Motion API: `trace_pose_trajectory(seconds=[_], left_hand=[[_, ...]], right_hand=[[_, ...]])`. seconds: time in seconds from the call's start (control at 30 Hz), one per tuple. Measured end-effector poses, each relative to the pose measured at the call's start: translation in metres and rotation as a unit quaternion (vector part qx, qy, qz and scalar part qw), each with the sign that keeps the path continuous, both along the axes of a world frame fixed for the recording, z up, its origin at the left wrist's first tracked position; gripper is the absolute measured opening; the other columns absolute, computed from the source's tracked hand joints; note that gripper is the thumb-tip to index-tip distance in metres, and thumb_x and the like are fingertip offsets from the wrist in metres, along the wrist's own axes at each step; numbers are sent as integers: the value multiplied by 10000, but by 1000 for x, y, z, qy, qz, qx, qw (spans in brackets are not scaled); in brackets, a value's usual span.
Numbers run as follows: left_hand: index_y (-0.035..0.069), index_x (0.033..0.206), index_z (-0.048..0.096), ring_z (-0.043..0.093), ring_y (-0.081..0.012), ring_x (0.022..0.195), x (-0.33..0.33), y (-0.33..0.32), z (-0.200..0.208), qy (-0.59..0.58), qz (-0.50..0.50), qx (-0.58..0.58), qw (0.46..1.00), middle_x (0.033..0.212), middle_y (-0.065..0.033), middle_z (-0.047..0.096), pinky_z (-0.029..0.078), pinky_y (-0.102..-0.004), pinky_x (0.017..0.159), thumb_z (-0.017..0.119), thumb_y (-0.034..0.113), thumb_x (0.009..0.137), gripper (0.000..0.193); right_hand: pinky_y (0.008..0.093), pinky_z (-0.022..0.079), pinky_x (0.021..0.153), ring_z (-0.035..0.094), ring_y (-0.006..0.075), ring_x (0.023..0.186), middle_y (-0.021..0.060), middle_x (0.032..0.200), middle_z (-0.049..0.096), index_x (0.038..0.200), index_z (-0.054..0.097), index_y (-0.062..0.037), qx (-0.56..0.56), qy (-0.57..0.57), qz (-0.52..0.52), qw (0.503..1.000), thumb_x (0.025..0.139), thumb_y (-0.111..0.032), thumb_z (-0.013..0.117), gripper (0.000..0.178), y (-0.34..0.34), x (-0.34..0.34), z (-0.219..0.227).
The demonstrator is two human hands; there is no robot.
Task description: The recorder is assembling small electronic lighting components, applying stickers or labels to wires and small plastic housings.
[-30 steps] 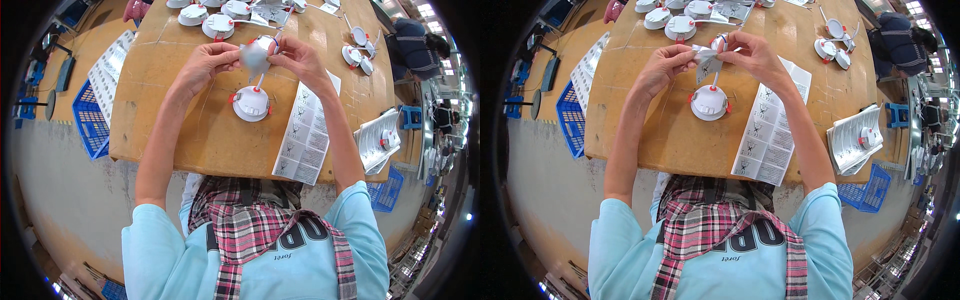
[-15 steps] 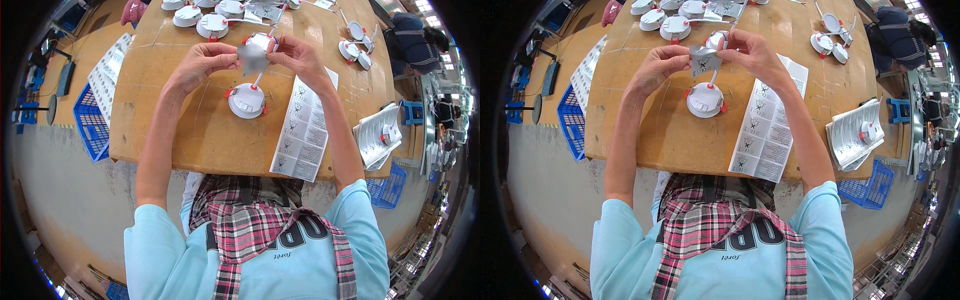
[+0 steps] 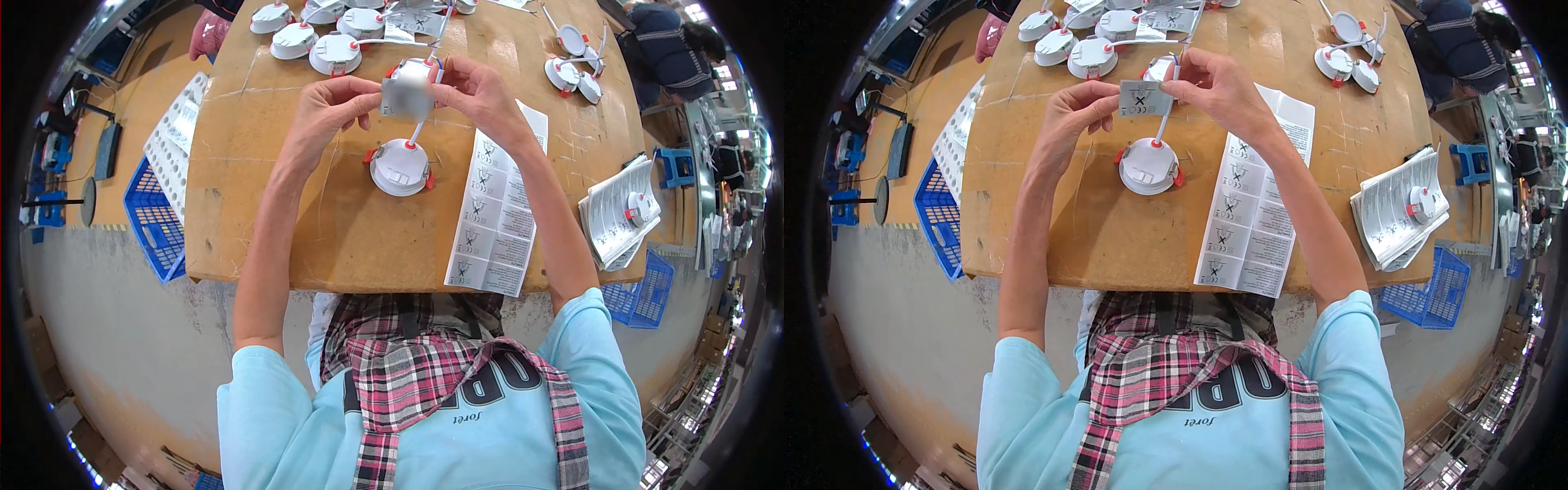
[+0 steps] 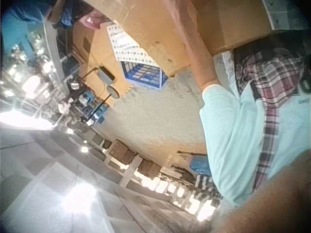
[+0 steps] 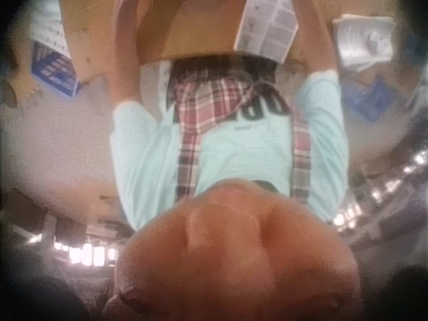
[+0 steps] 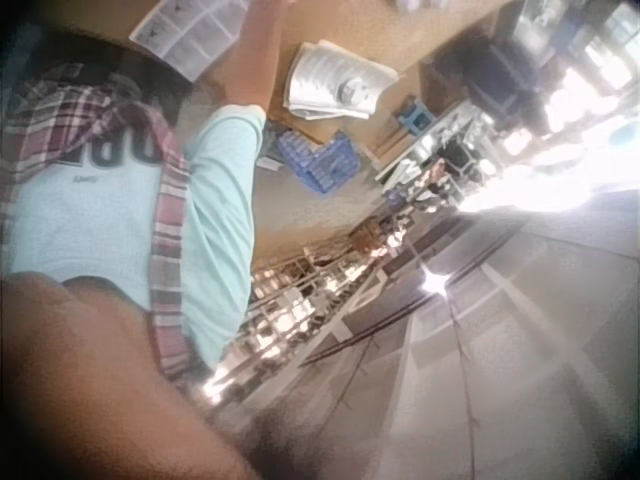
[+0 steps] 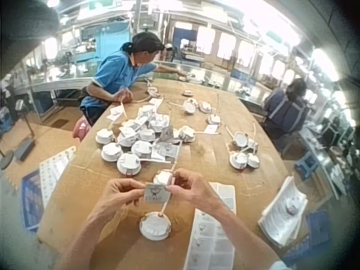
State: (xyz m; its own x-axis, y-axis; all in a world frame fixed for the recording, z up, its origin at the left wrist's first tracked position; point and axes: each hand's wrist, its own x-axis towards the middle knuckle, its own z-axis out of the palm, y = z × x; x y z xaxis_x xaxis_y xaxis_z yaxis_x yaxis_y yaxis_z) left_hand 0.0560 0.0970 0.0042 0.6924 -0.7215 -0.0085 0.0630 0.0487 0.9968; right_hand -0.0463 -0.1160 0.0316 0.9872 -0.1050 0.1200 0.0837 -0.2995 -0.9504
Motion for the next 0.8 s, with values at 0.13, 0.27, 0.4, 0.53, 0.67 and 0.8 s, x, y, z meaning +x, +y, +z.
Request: trace_pose_trajectory(seconds=[0.13,0.27,0.4,0.53,0.67,0.8], left_hand=[[33,940,714,556,-51,618,0,1,1,-14,12,9,1000,736,-5,654,357,-188,526,688,169,863,159],[32,944,716,560,-56,625,-1,1,3,-19,11,12,1000,737,-9,658,363,-195,532,688,171,862,164],[37,945,723,571,-56,630,-2,0,6,-15,14,8,1000,736,-10,664,353,-199,534,700,165,847,163],[26,949,717,569,-65,644,-3,-1,3,-14,13,2,1000,760,-22,672,375,-203,558,691,157,854,164],[21,962,716,573,-70,659,-3,1,5,-15,14,5,1000,779,-23,680,378,-205,574,682,143,852,167],[22,993,713,577,-73,747,0,3,4,-13,11,-12,1000,828,-31,691,384,-211,639,665,205,860,231]], right_hand=[[254,496,722,615,99,767,23,820,634,897,622,5,-19,3,-12,1000,861,-155,662,169,2,1,0],[250,487,714,605,92,755,16,815,634,889,621,-5,-5,-1,-21,1000,860,-152,663,156,3,1,-1],[251,479,714,595,88,743,17,798,637,867,615,-12,-15,-6,-13,1000,854,-146,668,145,2,1,2],[249,475,709,591,89,734,20,779,636,849,608,-9,-19,-4,-17,1000,849,-135,667,139,3,1,2],[246,474,705,590,89,730,20,772,634,839,604,-6,-27,-6,-21,999,848,-125,659,132,4,0,5],[244,471,697,579,86,718,15,758,624,832,598,-4,-46,4,-31,998,843,-120,657,131,3,1,4]])
